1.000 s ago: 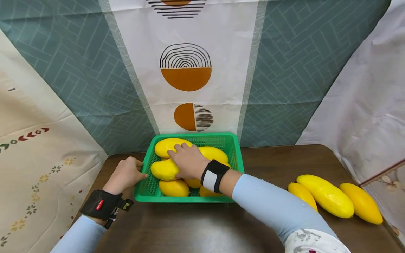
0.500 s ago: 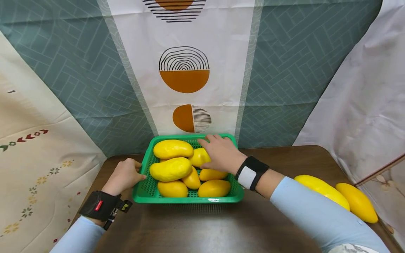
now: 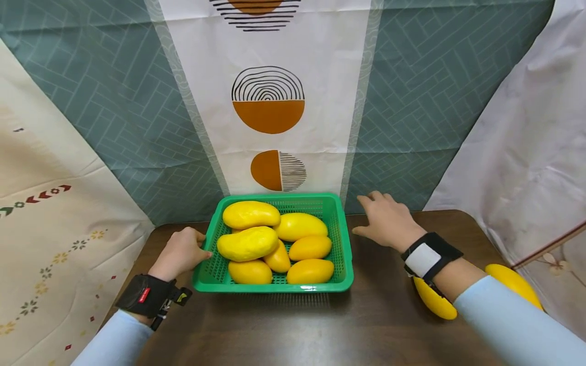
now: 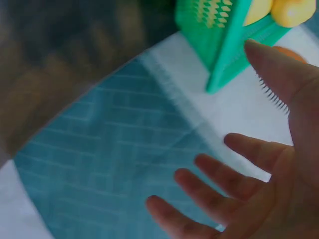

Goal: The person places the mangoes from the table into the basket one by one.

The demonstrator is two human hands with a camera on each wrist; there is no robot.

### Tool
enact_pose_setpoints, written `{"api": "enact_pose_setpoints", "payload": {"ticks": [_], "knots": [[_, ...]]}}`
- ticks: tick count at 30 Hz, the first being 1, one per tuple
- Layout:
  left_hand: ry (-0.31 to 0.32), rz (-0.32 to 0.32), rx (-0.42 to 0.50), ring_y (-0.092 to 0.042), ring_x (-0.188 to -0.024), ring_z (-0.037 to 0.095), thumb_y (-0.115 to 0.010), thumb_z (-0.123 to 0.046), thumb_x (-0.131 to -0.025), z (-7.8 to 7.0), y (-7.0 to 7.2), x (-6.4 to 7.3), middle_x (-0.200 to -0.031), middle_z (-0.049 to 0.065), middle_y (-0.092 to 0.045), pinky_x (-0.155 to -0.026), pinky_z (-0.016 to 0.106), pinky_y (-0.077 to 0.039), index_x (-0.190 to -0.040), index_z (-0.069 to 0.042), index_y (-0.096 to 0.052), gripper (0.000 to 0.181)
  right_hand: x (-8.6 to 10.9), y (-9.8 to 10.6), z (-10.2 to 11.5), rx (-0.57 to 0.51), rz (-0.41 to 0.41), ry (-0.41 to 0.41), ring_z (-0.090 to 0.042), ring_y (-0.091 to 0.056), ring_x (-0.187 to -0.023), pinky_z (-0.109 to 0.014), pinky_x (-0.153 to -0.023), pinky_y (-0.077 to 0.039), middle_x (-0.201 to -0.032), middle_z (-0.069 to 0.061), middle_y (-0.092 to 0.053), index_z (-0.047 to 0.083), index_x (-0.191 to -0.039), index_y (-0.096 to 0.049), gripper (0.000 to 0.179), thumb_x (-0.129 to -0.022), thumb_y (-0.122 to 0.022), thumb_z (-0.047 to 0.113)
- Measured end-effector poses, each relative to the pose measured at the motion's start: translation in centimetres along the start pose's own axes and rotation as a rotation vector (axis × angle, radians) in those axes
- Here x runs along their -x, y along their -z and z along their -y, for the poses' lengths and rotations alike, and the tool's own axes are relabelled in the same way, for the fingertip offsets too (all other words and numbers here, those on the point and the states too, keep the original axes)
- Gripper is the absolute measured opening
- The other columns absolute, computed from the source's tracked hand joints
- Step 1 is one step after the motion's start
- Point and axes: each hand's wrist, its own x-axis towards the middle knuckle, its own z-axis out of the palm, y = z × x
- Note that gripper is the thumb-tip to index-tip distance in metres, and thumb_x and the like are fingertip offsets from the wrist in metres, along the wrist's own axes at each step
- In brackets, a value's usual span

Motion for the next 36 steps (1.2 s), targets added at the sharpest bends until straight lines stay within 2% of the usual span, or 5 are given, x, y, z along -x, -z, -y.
{"api": "enact_pose_setpoints", "payload": {"ticks": [5, 10, 15, 24, 36], "knots": [[-0.002, 0.0, -0.005, -0.056, -0.06, 0.014, -0.074, -0.015, -0.077, -0.2, 0.1, -0.1, -0.074, 0.007, -0.056, -0.051, 0.026, -0.049, -0.102, 0.005, -0.062, 0.035, 2.0, -0.5, -2.6, -0.023, 0.087, -0.098, -0.032, -0.054, -0.091, -0.049, -0.064, -0.05, -0.112, -0.021, -0.053, -0.002, -0.127, -0.05, 0.09, -0.071, -0.065, 0.067], [-0.006, -0.005, -0.015, -0.056, -0.06, 0.014, -0.074, -0.015, -0.077, -0.1, 0.1, -0.1, -0.075, 0.007, -0.056, -0.051, 0.025, -0.048, -0.103, 0.005, -0.062, 0.035, 3.8, -0.8, -3.9, -0.04, 0.236, -0.196, -0.018, -0.049, -0.061, -0.034, -0.048, -0.043, -0.075, -0.005, -0.053, 0.0, -0.096, -0.057, 0.067, -0.072, -0.067, 0.062], [-0.013, -0.009, -0.015, -0.055, -0.06, 0.014, -0.074, -0.015, -0.077, 0.0, 0.1, 0.0, -0.076, 0.007, -0.056, -0.05, 0.025, -0.048, -0.104, 0.006, -0.061, 0.036, 5.4, -0.7, -3.6, -0.019, 0.362, -0.295, -0.019, -0.047, -0.057, -0.033, -0.047, -0.04, -0.063, -0.002, -0.047, 0.008, -0.074, -0.056, 0.05, -0.074, -0.067, 0.057], [-0.014, -0.014, -0.025, -0.055, -0.06, 0.015, -0.074, -0.016, -0.077, 0.1, 0.0, 0.0, -0.076, 0.008, -0.055, -0.051, 0.025, -0.048, -0.102, 0.006, -0.061, 0.035, 6.3, -1.4, -3.5, 0.05, 0.486, -0.466, -0.028, -0.052, -0.06, -0.046, -0.049, -0.047, -0.068, -0.01, -0.052, -0.003, -0.081, -0.059, 0.061, -0.072, -0.066, 0.057], [-0.009, -0.013, -0.019, -0.055, -0.06, 0.014, -0.074, -0.016, -0.077, 0.0, 0.0, -0.2, -0.074, 0.007, -0.055, -0.05, 0.025, -0.048, -0.103, 0.006, -0.061, 0.036, 7.0, -3.7, -4.0, 0.068, 0.538, -0.441, -0.027, -0.05, -0.063, -0.047, -0.056, -0.047, -0.07, -0.009, -0.052, -0.002, -0.086, -0.061, 0.069, -0.064, -0.072, 0.063]]}}
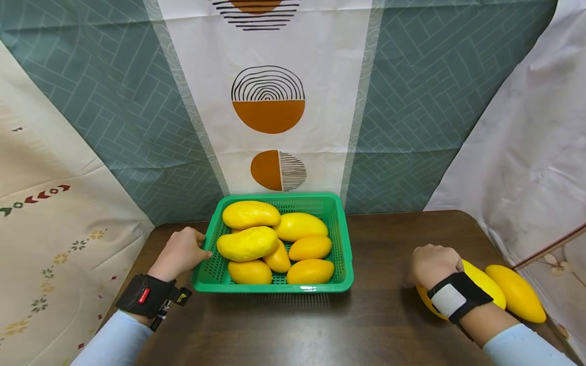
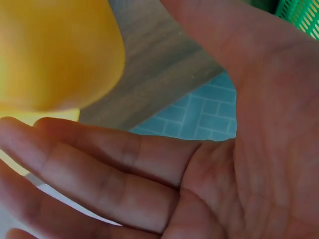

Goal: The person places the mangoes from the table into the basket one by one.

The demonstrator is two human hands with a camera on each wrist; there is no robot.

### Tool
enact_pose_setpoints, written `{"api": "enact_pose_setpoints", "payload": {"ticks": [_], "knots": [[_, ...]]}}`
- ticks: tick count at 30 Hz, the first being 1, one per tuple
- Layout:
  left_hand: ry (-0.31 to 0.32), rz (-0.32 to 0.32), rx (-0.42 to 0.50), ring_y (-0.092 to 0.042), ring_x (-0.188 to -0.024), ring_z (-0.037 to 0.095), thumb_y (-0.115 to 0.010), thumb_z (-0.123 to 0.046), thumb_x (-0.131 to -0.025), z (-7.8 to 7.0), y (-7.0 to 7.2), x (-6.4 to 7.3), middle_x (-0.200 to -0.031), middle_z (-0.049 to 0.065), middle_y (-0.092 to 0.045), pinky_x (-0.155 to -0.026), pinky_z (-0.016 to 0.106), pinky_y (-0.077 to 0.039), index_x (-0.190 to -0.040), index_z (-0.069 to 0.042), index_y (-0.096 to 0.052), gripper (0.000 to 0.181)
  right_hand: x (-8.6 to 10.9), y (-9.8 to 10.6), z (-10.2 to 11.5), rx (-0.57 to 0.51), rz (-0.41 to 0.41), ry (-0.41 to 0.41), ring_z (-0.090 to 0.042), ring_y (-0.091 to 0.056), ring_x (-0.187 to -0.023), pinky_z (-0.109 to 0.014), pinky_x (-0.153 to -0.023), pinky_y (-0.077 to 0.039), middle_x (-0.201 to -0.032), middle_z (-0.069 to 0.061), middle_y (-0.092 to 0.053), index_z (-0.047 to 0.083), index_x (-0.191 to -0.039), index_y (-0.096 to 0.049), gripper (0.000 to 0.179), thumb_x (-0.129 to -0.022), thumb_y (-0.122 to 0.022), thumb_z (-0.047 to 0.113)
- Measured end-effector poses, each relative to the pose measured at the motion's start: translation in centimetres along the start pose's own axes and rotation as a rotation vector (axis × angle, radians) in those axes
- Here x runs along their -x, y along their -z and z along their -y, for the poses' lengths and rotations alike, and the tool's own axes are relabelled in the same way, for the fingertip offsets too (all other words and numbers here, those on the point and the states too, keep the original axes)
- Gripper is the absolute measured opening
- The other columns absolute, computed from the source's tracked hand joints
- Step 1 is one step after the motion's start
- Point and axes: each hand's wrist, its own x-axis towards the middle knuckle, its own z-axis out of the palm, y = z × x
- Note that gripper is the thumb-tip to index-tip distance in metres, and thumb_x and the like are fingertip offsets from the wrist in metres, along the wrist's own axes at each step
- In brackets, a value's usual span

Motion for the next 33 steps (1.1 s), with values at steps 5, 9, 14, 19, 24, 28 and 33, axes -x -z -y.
{"api": "enact_pose_setpoints", "payload": {"ticks": [5, 9, 14, 19, 24, 28, 33], "knots": [[0.004, 0.007, 0.005, -0.055, -0.06, 0.014, -0.074, -0.016, -0.077, 0.0, 0.0, -0.1, -0.074, 0.007, -0.055, -0.051, 0.025, -0.048, -0.102, 0.005, -0.062, 0.035, -0.1, -0.6, -0.2, -0.006, -0.025, 0.03, -0.026, -0.049, -0.062, -0.042, -0.052, -0.046, -0.069, -0.007, -0.05, 0.0, -0.084, -0.059, 0.063, -0.06, -0.077, 0.055], [0.01, 0.008, 0.007, -0.056, -0.061, 0.014, -0.074, -0.016, -0.077, 0.0, 0.0, -0.1, -0.076, 0.007, -0.056, -0.051, 0.025, -0.048, -0.104, 0.005, -0.061, 0.037, -0.1, -1.1, -0.3, -0.017, -0.051, 0.048, -0.026, -0.048, -0.062, -0.04, -0.052, -0.045, -0.07, -0.008, -0.049, 0.0, -0.087, -0.057, 0.058, -0.057, -0.082, 0.042], [0.007, 0.008, 0.002, -0.056, -0.062, 0.015, -0.074, -0.016, -0.077, 0.0, 0.1, -0.2, -0.079, 0.008, -0.058, -0.051, 0.025, -0.048, -0.105, 0.006, -0.061, 0.038, -0.3, -1.8, -0.4, -0.093, -0.084, 0.068, -0.026, -0.047, -0.062, -0.037, -0.049, -0.044, -0.071, -0.009, -0.048, -0.001, -0.089, -0.055, 0.055, -0.054, -0.085, 0.029], [0.004, 0.01, 0.002, -0.057, -0.065, 0.015, -0.074, -0.016, -0.077, 0.0, 0.1, -0.2, -0.083, 0.01, -0.06, -0.051, 0.025, -0.048, -0.107, 0.006, -0.061, 0.039, -0.4, -2.2, -0.4, -0.109, -0.108, 0.11, -0.024, -0.047, -0.06, -0.037, -0.049, -0.042, -0.07, -0.008, -0.047, -0.001, -0.088, -0.056, 0.041, -0.062, -0.077, 0.023], [0.002, 0.013, 0.01, -0.056, -0.062, 0.014, -0.074, -0.015, -0.077, 0.0, 0.1, -0.1, -0.077, 0.007, -0.058, -0.05, 0.025, -0.048, -0.102, 0.004, -0.063, 0.034, -0.8, -2.7, -0.1, -0.153, -0.132, 0.144, -0.022, -0.046, -0.059, -0.036, -0.051, -0.042, -0.069, -0.007, -0.047, -0.002, -0.087, -0.056, 0.036, -0.071, -0.072, 0.026], [0.003, 0.01, 0.012, -0.056, -0.061, 0.014, -0.074, -0.015, -0.077, 0.0, 0.1, -0.1, -0.076, 0.007, -0.057, -0.05, 0.025, -0.048, -0.101, 0.004, -0.063, 0.033, -1.3, -3.1, 0.5, -0.188, -0.181, 0.183, -0.021, -0.045, -0.058, -0.034, -0.053, -0.041, -0.068, -0.006, -0.046, -0.001, -0.086, -0.054, 0.034, -0.075, -0.068, 0.027], [0.002, 0.011, 0.011, -0.056, -0.062, 0.014, -0.074, -0.015, -0.077, -0.1, 0.2, 0.0, -0.078, 0.008, -0.058, -0.05, 0.025, -0.048, -0.103, 0.005, -0.062, 0.035, -1.6, -3.4, 1.2, -0.211, -0.231, 0.225, -0.021, -0.045, -0.059, -0.035, -0.055, -0.042, -0.07, -0.006, -0.047, -0.004, -0.093, -0.053, 0.04, -0.077, -0.069, 0.028]]}}
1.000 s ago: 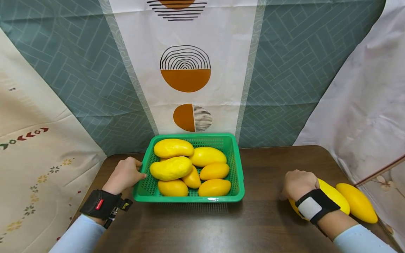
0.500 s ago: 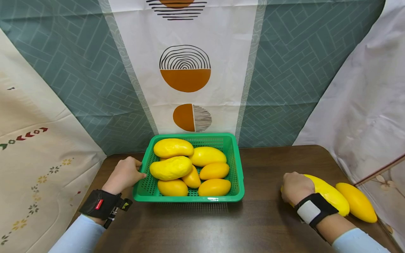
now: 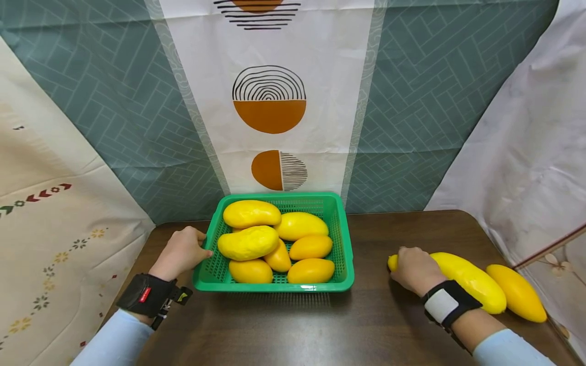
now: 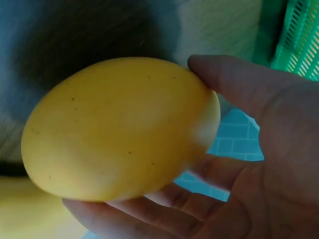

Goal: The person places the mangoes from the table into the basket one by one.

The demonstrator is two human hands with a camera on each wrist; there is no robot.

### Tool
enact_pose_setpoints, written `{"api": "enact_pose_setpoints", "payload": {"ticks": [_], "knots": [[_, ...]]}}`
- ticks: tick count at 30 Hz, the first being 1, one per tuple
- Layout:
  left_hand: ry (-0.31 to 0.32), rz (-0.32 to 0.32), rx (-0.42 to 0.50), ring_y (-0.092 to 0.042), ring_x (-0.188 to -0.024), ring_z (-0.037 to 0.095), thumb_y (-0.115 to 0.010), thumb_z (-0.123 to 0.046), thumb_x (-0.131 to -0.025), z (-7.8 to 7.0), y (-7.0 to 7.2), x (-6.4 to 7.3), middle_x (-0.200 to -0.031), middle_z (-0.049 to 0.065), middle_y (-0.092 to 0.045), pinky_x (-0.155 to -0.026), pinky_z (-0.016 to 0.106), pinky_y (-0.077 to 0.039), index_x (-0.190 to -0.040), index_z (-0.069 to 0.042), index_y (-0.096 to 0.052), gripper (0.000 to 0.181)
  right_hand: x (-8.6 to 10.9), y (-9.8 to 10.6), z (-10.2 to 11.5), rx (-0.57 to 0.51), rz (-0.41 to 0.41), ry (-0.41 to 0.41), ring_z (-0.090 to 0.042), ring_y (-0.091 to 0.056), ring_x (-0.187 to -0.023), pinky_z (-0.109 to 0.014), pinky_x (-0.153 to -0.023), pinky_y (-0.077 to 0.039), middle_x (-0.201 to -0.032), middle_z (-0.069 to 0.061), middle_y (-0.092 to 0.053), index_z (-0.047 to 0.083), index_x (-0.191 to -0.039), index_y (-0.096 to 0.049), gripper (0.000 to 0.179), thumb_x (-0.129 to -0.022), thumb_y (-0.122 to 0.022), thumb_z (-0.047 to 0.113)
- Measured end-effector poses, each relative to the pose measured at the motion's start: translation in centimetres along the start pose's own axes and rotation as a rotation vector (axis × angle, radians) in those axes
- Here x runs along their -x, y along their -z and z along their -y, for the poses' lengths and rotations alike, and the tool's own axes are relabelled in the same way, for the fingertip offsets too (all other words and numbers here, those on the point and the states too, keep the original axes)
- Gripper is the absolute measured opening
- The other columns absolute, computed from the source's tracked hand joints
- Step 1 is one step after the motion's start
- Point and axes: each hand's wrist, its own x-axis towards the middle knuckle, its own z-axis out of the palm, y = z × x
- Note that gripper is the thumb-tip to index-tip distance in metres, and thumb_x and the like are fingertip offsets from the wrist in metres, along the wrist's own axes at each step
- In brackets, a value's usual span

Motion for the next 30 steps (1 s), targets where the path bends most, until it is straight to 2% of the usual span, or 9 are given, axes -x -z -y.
{"api": "enact_pose_setpoints", "payload": {"ticks": [11, 18, 23, 30], "knots": [[0.001, 0.0, 0.002, -0.056, -0.063, 0.015, -0.073, -0.015, -0.078, -0.1, 0.1, 0.1, -0.08, 0.008, -0.058, -0.051, 0.025, -0.048, -0.105, 0.006, -0.061, 0.036, -1.1, 0.2, 1.7, 0.009, -0.039, 0.088, -0.02, -0.044, -0.062, -0.034, -0.056, -0.042, -0.072, -0.003, -0.048, -0.003, -0.1, -0.058, 0.047, -0.072, -0.076, 0.03], [-0.001, -0.004, 0.002, -0.056, -0.063, 0.015, -0.073, -0.015, -0.078, -0.1, 0.0, 0.1, -0.08, 0.009, -0.058, -0.051, 0.025, -0.048, -0.105, 0.006, -0.061, 0.036, -1.9, 1.4, 2.6, -0.011, -0.193, 0.153, -0.019, -0.043, -0.059, -0.032, -0.053, -0.041, -0.07, -0.003, -0.047, -0.003, -0.102, -0.056, 0.044, -0.074, -0.074, 0.025], [0.002, 0.0, 0.001, -0.056, -0.063, 0.015, -0.073, -0.015, -0.078, -0.1, 0.1, 0.1, -0.081, 0.009, -0.058, -0.051, 0.025, -0.048, -0.106, 0.006, -0.061, 0.038, -2.6, 3.0, 3.5, -0.025, -0.281, 0.195, -0.02, -0.046, -0.063, -0.034, -0.055, -0.044, -0.077, -0.006, -0.052, -0.005, -0.111, -0.055, 0.051, -0.075, -0.074, 0.026], [0.0, -0.002, -0.002, -0.057, -0.064, 0.015, -0.074, -0.015, -0.077, 0.0, 0.0, 0.0, -0.086, 0.012, -0.06, -0.05, 0.025, -0.048, -0.109, 0.007, -0.06, 0.041, -3.7, 5.0, 5.2, -0.014, -0.405, 0.262, -0.021, -0.048, -0.066, -0.034, -0.055, -0.045, -0.083, -0.01, -0.054, 0.0, -0.115, -0.056, 0.05, -0.078, -0.072, 0.028]]}}
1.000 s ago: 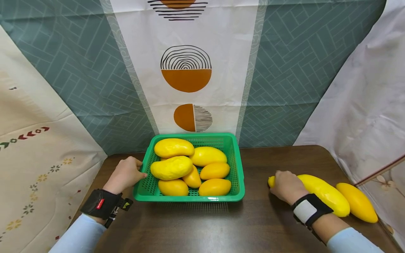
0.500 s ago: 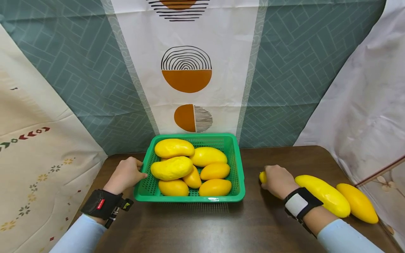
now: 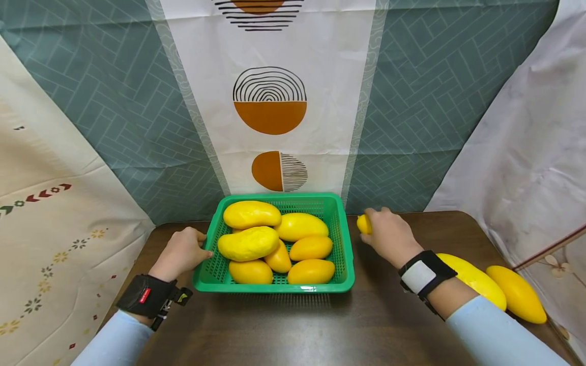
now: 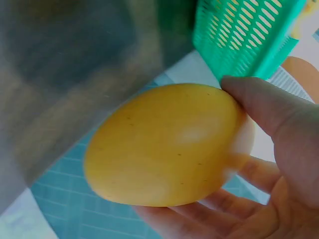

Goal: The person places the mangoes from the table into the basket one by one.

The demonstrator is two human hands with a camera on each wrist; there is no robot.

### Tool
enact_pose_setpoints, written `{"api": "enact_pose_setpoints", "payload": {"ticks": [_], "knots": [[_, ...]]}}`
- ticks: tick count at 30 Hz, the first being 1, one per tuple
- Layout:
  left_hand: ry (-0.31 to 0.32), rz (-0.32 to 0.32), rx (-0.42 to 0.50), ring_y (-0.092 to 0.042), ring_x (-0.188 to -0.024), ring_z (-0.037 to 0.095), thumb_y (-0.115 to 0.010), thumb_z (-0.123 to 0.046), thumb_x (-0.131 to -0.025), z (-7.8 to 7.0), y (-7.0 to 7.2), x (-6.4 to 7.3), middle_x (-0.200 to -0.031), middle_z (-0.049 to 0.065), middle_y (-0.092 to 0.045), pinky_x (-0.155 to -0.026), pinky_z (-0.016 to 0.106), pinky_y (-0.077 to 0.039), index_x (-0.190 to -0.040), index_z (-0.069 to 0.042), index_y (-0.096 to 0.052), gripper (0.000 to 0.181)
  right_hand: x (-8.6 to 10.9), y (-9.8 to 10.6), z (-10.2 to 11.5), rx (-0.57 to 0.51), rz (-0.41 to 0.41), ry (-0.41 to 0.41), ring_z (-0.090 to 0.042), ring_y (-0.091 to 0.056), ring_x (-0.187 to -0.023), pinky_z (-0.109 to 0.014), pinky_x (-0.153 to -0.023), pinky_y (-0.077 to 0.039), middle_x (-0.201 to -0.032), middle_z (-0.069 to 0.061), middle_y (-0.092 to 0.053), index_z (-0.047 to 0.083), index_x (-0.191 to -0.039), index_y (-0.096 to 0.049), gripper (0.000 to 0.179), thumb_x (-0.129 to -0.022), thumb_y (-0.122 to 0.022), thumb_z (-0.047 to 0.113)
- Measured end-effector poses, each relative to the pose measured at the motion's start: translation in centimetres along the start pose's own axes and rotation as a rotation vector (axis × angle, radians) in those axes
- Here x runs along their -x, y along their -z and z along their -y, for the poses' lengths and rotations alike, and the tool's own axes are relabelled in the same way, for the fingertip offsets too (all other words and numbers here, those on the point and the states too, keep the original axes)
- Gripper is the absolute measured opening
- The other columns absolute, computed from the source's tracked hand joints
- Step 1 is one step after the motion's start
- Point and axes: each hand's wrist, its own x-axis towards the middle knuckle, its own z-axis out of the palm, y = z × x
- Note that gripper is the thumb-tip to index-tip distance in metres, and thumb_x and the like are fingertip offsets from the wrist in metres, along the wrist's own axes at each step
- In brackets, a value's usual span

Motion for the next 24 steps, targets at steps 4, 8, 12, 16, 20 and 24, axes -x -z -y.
{"api": "enact_pose_setpoints", "payload": {"ticks": [4, 8, 12, 16, 20, 24], "knots": [[0.001, -0.001, -0.005, -0.057, -0.065, 0.016, -0.074, -0.016, -0.077, 0.0, 0.1, 0.0, -0.088, 0.013, -0.06, -0.05, 0.025, -0.048, -0.11, 0.007, -0.06, 0.042, -1.4, 0.3, 1.0, -0.006, -0.067, 0.049, -0.022, -0.05, -0.071, -0.036, -0.059, -0.048, -0.093, -0.013, -0.055, 0.003, -0.123, -0.053, 0.054, -0.08, -0.071, 0.031], [0.002, 0.0, -0.005, -0.057, -0.064, 0.015, -0.074, -0.015, -0.077, 0.0, 0.0, 0.0, -0.085, 0.011, -0.059, -0.05, 0.025, -0.048, -0.108, 0.007, -0.06, 0.041, -2.8, 0.6, 2.5, -0.009, -0.092, 0.098, -0.022, -0.053, -0.074, -0.037, -0.063, -0.049, -0.103, -0.015, -0.054, 0.007, -0.128, -0.051, 0.059, -0.081, -0.071, 0.035], [0.007, 0.0, -0.005, -0.057, -0.065, 0.015, -0.074, -0.016, -0.077, 0.1, 0.0, 0.0, -0.087, 0.012, -0.06, -0.051, 0.025, -0.048, -0.109, 0.007, -0.06, 0.042, -4.3, 1.0, 4.3, -0.031, -0.116, 0.172, -0.022, -0.054, -0.079, -0.035, -0.067, -0.05, -0.109, -0.013, -0.052, 0.011, -0.132, -0.048, 0.061, -0.081, -0.071, 0.036], [0.013, 0.002, -0.003, -0.057, -0.066, 0.016, -0.074, -0.016, -0.078, 0.2, 0.0, -0.1, -0.09, 0.013, -0.06, -0.051, 0.025, -0.048, -0.111, 0.008, -0.059, 0.044, -5.7, 1.1, 5.9, -0.054, -0.13, 0.253, -0.021, -0.054, -0.083, -0.034, -0.07, -0.049, -0.112, -0.011, -0.052, 0.013, -0.134, -0.047, 0.062, -0.082, -0.07, 0.037], [0.012, 0.001, 0.0, -0.057, -0.066, 0.015, -0.073, -0.016, -0.078, 0.2, -0.1, -0.1, -0.089, 0.013, -0.059, -0.052, 0.025, -0.048, -0.111, 0.007, -0.059, 0.043, -6.9, 0.6, 6.9, -0.048, -0.116, 0.293, -0.02, -0.053, -0.085, -0.032, -0.07, -0.048, -0.112, -0.009, -0.051, 0.016, -0.135, -0.046, 0.062, -0.082, -0.07, 0.037], [0.011, -0.001, -0.006, -0.056, -0.064, 0.015, -0.073, -0.017, -0.078, 0.1, -0.1, -0.1, -0.085, 0.011, -0.058, -0.052, 0.025, -0.048, -0.107, 0.006, -0.06, 0.039, -7.8, -0.2, 7.4, -0.033, -0.071, 0.339, -0.019, -0.054, -0.086, -0.031, -0.071, -0.048, -0.113, -0.008, -0.051, 0.018, -0.136, -0.045, 0.061, -0.083, -0.069, 0.036]]}}
